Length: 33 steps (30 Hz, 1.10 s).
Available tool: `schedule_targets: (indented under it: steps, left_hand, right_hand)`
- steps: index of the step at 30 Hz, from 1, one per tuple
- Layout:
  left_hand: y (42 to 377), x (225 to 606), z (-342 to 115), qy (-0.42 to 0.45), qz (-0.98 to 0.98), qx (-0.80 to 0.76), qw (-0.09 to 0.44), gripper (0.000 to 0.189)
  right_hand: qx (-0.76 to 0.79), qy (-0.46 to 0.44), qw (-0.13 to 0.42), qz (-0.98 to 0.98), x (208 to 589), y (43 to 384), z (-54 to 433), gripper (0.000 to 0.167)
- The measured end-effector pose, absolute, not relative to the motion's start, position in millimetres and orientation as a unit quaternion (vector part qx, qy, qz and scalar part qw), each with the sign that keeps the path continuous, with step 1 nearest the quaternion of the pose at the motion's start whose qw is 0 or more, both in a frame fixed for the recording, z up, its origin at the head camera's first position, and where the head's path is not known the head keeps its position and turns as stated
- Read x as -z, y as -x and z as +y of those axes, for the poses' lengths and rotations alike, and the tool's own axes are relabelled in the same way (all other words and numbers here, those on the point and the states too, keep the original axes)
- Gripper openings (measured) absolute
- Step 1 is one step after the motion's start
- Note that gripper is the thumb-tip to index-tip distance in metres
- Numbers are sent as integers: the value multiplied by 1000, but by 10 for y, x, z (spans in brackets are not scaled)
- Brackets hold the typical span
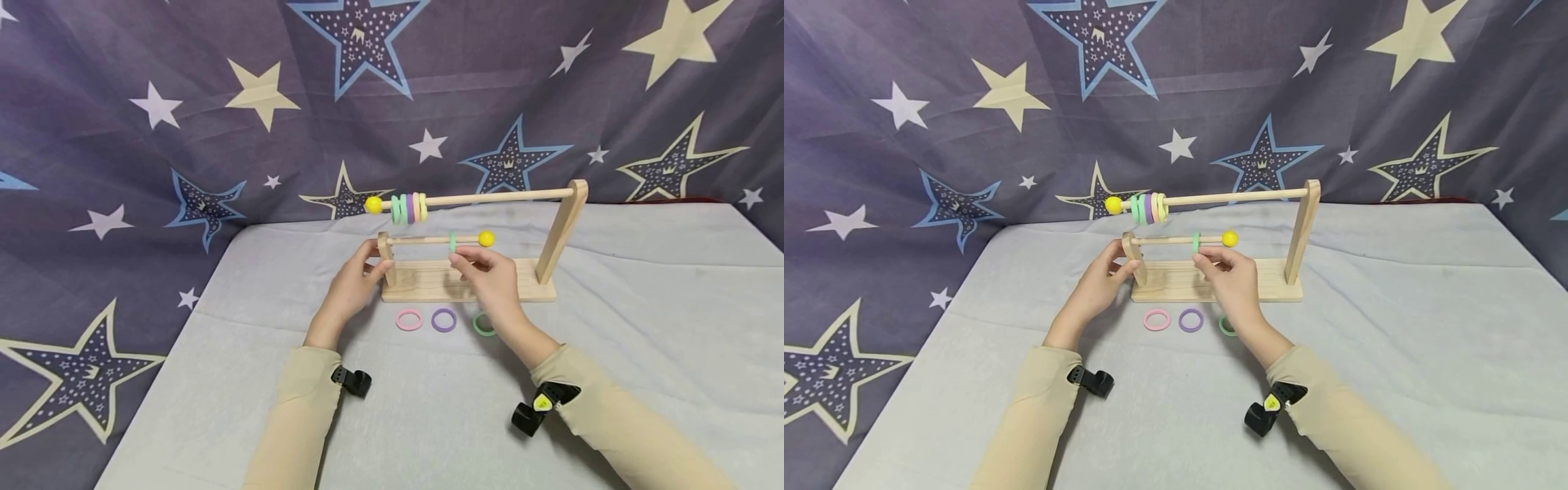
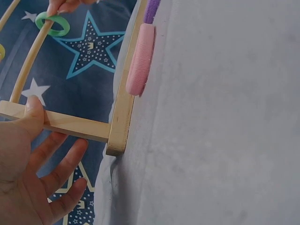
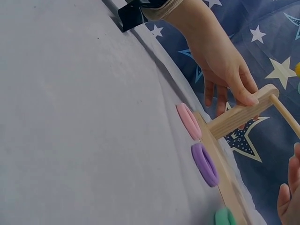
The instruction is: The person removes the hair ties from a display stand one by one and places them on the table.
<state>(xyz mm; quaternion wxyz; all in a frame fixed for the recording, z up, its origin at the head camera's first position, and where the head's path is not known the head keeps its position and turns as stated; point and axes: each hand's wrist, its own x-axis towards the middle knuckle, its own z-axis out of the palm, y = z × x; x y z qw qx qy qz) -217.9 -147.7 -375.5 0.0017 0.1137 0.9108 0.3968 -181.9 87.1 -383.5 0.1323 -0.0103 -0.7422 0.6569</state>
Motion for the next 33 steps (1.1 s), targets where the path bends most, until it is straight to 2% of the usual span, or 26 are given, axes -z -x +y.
schedule_targets:
  steps: [33]
  left_hand:
    - [2161, 3742, -1472, -114, 909, -402, 2, 43]
  right_hand:
    - [-648, 7, 169, -743, 3803, 1731, 1273, 26]
